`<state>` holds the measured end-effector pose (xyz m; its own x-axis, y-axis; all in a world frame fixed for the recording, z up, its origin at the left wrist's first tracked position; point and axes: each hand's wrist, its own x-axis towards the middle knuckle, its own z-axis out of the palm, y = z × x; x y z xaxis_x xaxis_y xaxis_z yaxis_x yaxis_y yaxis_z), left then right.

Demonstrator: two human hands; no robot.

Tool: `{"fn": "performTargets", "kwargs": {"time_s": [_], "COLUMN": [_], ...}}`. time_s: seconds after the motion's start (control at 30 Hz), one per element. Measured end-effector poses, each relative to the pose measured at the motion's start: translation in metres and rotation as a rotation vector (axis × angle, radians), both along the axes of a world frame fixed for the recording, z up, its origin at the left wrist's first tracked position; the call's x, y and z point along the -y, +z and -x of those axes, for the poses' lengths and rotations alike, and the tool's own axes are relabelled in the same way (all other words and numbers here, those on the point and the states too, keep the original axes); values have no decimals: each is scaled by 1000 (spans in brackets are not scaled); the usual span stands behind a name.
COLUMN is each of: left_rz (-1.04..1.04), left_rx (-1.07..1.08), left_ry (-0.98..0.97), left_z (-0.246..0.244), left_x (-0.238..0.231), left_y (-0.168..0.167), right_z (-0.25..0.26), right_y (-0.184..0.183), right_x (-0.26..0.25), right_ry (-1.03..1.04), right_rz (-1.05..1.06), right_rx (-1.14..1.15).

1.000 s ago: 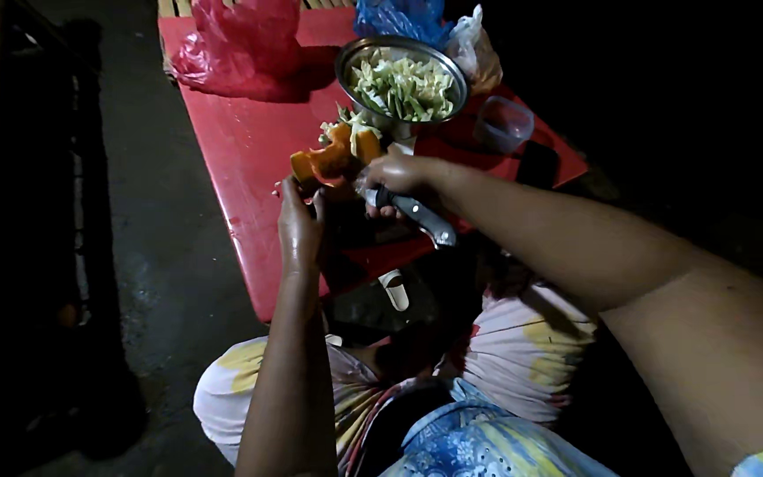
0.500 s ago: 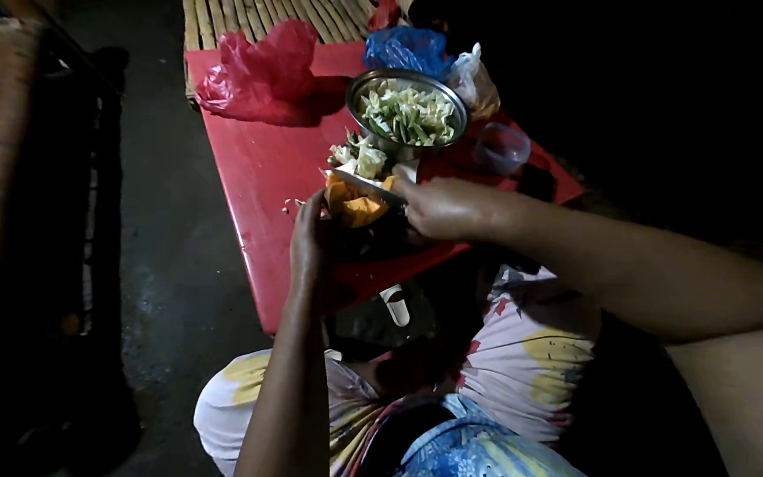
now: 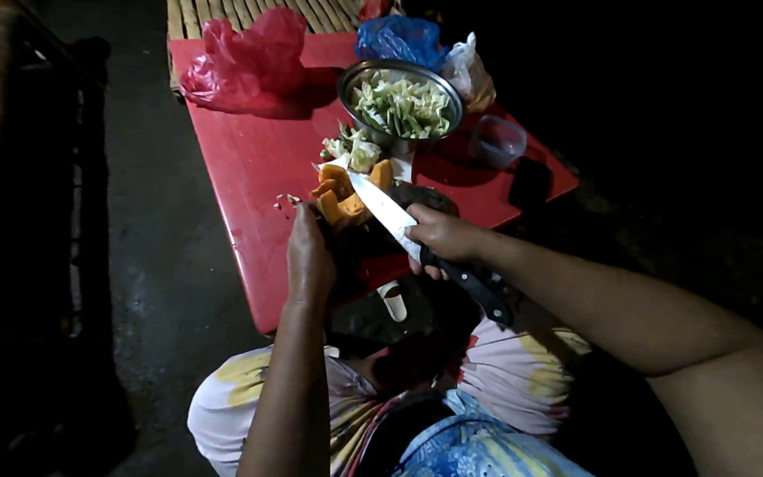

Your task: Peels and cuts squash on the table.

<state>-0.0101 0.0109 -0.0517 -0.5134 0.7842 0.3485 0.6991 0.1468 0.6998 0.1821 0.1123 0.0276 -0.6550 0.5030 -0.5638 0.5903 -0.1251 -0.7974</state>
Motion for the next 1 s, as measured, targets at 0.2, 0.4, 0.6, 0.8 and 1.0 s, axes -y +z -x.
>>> {"fn": "performTargets", "kwargs": {"time_s": [0.2,0.4,0.6,0.8,1.0], "left_rz": [23,50,53,84,-70], "left_rx": [19,-20,41,-37,315], "left_ry": [-37,-46,-51,-51,-91], "left_z": [1,4,6,7,4], "left_x": [4,1,0,0,-5], "left_y": [1,2,1,4,-7], "right_z": [3,11,25,38,51], "right_y": [10,16,10,5,12], "right_x": [-4,-13,-17,-13,10], "right_ry": [53,96,97,36,-177], "right_rz": [-53,52,101,147,311], "right_rx": [80,79,25,-55,-170]}}
